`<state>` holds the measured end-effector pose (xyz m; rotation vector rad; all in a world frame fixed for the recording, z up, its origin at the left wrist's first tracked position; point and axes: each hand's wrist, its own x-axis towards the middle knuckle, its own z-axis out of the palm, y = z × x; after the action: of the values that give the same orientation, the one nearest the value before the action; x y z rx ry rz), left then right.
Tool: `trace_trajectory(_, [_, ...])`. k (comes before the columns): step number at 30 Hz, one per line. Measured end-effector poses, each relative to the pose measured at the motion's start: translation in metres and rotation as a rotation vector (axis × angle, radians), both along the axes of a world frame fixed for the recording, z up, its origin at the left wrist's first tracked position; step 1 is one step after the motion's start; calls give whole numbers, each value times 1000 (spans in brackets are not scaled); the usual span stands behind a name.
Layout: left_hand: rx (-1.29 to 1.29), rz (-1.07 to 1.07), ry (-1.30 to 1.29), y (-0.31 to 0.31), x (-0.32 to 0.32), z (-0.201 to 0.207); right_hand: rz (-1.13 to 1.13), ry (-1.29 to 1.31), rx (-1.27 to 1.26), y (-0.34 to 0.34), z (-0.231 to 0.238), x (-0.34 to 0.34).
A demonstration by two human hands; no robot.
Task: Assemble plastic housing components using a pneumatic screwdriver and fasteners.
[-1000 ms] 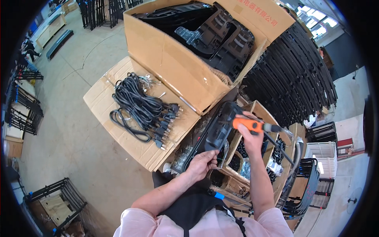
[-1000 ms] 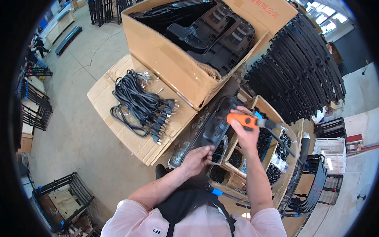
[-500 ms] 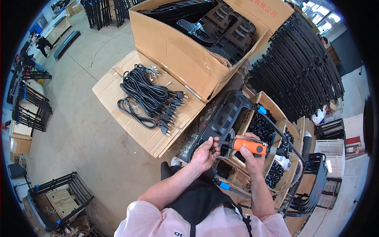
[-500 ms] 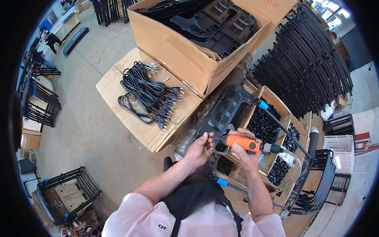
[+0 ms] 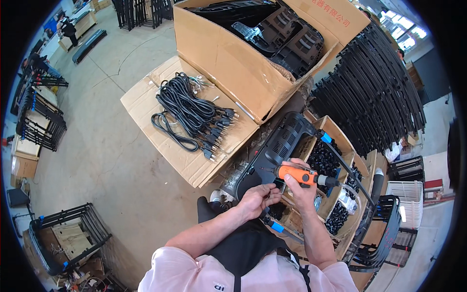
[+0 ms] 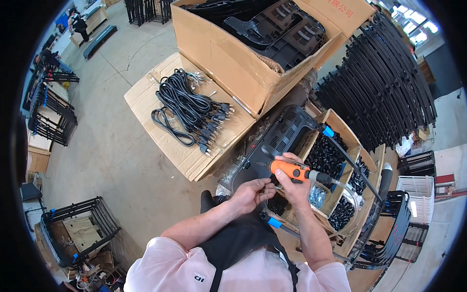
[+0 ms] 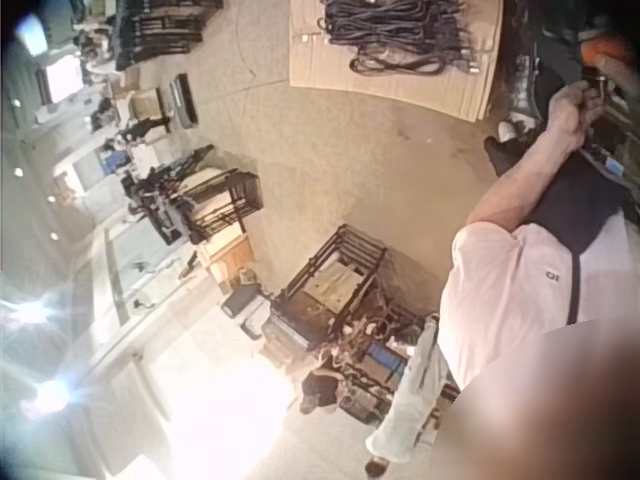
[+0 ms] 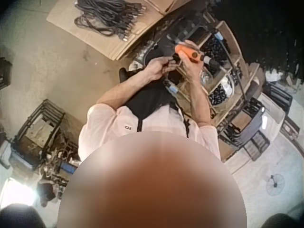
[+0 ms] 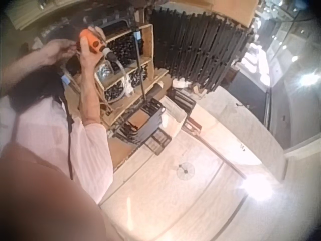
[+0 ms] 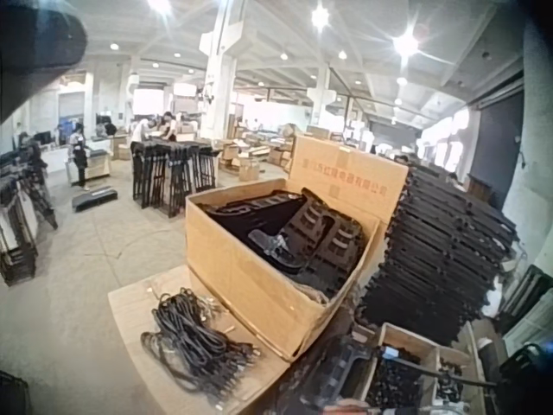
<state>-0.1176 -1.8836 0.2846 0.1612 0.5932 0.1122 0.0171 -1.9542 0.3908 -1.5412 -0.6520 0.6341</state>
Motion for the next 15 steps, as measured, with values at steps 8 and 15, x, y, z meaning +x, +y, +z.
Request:
trace_trajectory(8, [116, -100, -89, 0, -23, -15, 36, 16, 8, 19, -15, -5])
trace_trajectory(15, [190, -127, -22, 8, -33, -12, 106, -1, -43, 32, -8, -9])
